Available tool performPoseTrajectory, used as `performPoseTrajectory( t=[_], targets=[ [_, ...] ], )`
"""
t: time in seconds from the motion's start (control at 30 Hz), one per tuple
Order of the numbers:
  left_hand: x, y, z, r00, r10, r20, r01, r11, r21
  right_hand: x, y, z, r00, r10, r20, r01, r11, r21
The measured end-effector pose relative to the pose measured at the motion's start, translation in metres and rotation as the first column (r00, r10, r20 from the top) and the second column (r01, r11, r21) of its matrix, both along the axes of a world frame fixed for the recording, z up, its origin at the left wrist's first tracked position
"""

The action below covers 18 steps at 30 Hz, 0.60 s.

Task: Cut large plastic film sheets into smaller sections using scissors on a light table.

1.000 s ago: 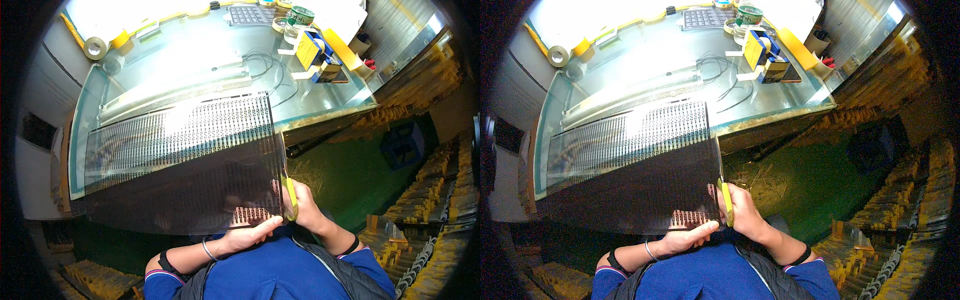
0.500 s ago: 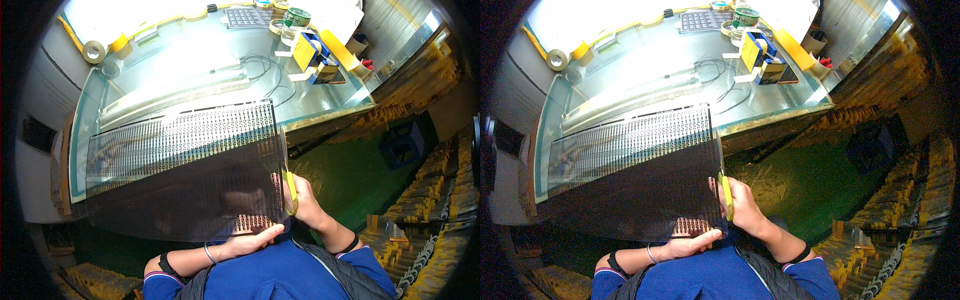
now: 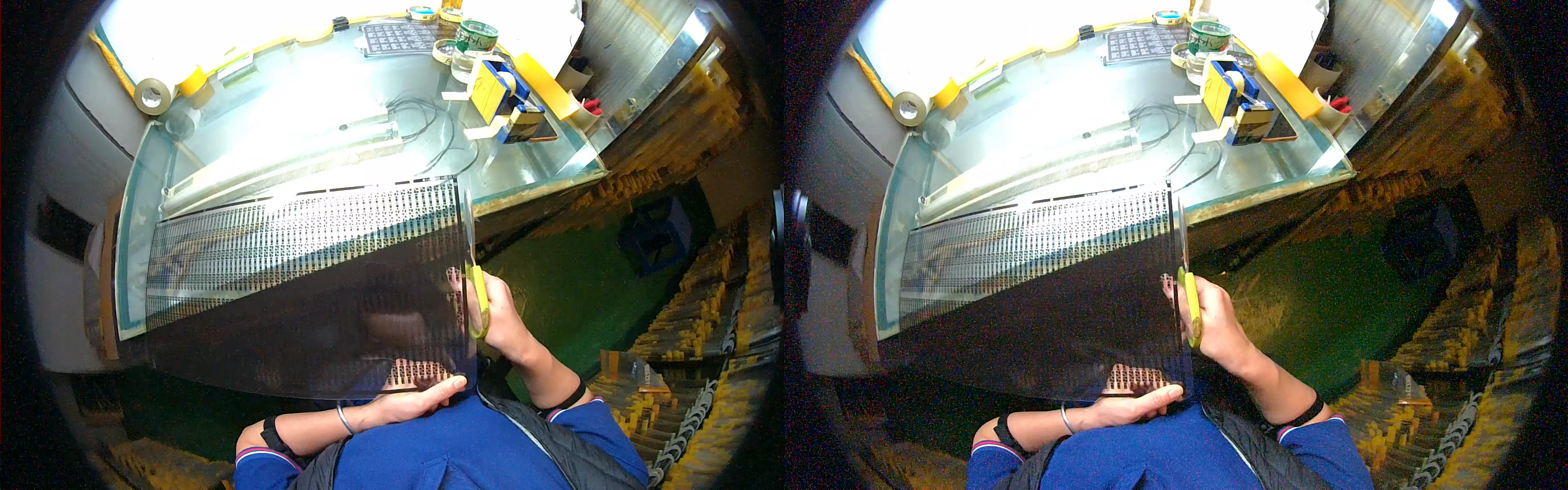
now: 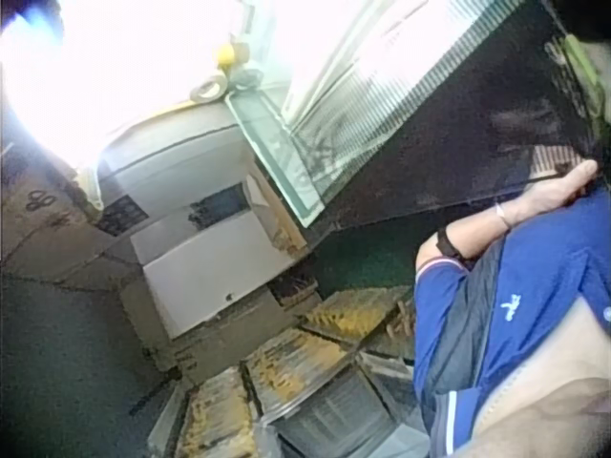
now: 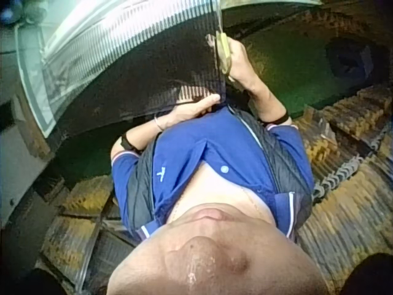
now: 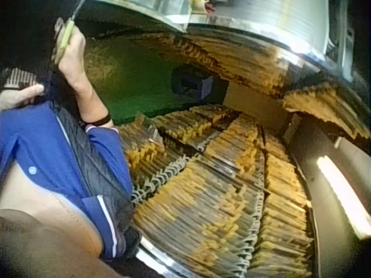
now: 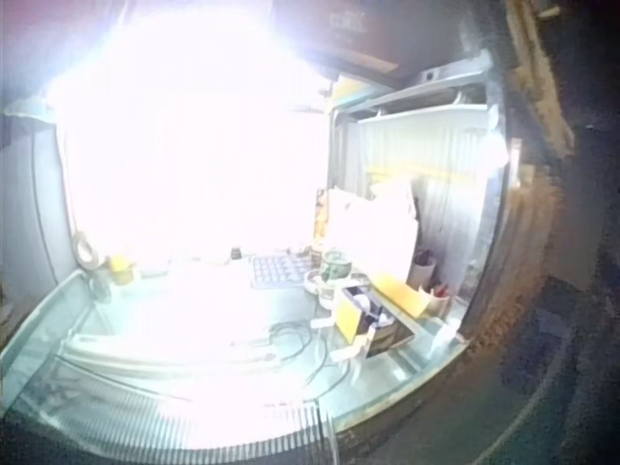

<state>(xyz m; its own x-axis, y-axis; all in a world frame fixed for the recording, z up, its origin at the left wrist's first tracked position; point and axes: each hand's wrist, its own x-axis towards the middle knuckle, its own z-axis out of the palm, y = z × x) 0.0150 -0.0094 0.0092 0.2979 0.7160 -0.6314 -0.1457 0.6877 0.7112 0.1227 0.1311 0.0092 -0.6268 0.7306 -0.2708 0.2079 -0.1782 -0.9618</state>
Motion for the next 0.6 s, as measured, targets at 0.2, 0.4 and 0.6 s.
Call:
performPoseTrajectory(
  t=[0.2, 0.4, 0.6],
  targets=[
    [-0.001, 0.001, 0.011, 0.985, 0.03, 0.172, -0.007, 0.991, -0.132, -0.005, 0.018, -0.002, 0.988, -0.06, -0.14, 0.081, 0.985, 0.151],
    [-0.003, 0.0, 0.009, 0.986, 0.029, 0.162, -0.009, 0.993, -0.121, -0.005, 0.017, 0.011, 0.988, -0.074, -0.138, 0.086, 0.992, 0.086],
    [-0.036, -0.034, -0.005, 0.905, 0.396, -0.158, -0.358, 0.907, 0.221, -0.012, 0.013, 0.018, 0.991, -0.095, -0.092, 0.082, 0.987, -0.138]
  ],
)
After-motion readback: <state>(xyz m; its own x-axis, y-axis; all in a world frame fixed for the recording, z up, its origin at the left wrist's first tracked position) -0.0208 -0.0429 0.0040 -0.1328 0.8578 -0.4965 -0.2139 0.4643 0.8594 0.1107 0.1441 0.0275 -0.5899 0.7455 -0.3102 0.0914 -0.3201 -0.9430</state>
